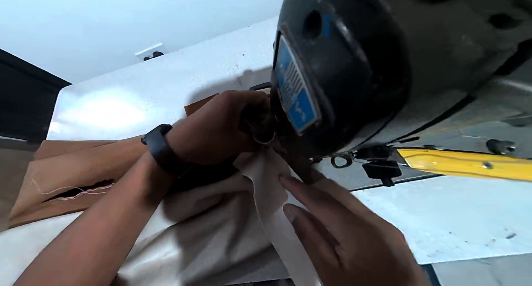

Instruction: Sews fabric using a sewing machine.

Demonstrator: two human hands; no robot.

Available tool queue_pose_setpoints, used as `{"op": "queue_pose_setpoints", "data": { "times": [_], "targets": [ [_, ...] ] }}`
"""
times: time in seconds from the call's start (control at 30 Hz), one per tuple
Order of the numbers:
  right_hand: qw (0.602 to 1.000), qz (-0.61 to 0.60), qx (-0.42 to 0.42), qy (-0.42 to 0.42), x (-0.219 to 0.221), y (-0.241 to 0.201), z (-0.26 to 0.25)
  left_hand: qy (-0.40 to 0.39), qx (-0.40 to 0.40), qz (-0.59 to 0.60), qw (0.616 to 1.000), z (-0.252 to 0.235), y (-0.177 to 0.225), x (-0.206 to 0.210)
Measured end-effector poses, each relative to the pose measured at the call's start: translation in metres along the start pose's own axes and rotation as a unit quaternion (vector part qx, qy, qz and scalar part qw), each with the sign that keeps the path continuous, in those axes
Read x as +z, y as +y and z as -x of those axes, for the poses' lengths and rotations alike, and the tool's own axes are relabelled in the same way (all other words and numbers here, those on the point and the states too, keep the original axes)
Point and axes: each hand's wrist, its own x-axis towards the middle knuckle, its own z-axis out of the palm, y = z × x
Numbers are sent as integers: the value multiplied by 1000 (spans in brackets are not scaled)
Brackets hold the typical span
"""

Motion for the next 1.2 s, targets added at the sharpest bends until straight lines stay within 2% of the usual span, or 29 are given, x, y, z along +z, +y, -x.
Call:
{"op": "queue_pose_setpoints", "data": {
  "times": [0.03, 0.07, 0.13, 0.2, 0.27, 0.4, 0.57, 0.7, 0.8, 0.83, 0.87, 0.9, 0.93, 0.97, 1.0, 1.07, 1.13, 1.2],
  "targets": [
    [1000, 4, -1, -10, 2, 0, 0, -12, 48, 6, 999, -6, -26, 2],
    [1000, 11, -1, -17, 3, -1, 0, -27, 39, 1, 999, -12, -29, 2],
    [999, 25, -13, -15, 3, -1, -3, -38, 13, -3, 999, -18, -1, -1],
    [999, 30, -28, -11, 2, 0, -8, -33, -34, -26, 999, -9, 53, -7],
    [998, 49, -30, -21, 1, -1, -11, -44, -48, -26, 998, -4, 71, -11],
    [994, 89, -28, -49, 1, -3, -12, -65, -29, -10, 997, -7, 59, -17],
    [993, 101, -22, -63, 2, -7, -15, 15, -67, -124, 990, -14, 46, -15],
    [997, 58, -36, -42, 0, -14, -17, 51, -57, -178, 981, -19, 47, -4],
    [998, 12, -54, -28, -8, -32, -14, 37, -58, -190, 979, -21, 51, -4],
    [998, -7, -60, -34, -11, -41, -12, 40, -32, -194, 980, -22, 43, -2],
    [996, -35, -69, -47, -13, -48, -9, 72, 47, -199, 976, -23, 18, 4],
    [993, -65, -84, -59, -13, -54, -6, 166, 218, -174, 946, -34, -35, 19],
    [989, -89, -102, -65, -10, -57, -3, 176, 251, -162, 938, -41, -54, 23],
    [985, -101, -116, -71, -7, -59, -2, 93, 140, -179, 969, -38, -35, 14],
    [984, -101, -124, -78, -4, -58, -2, -31, -35, -176, 983, -41, 2, -2],
    [983, -94, -133, -82, 4, -51, -5, 14, 78, -103, 992, -51, -26, 3],
    [976, -128, -155, -89, 6, -49, -10, -32, 60, -86, 994, -58, -18, -6],
    [960, -170, -195, -109, 7, -52, -15, -60, 70, -67, 993, -57, -28, -10]
  ]
}}
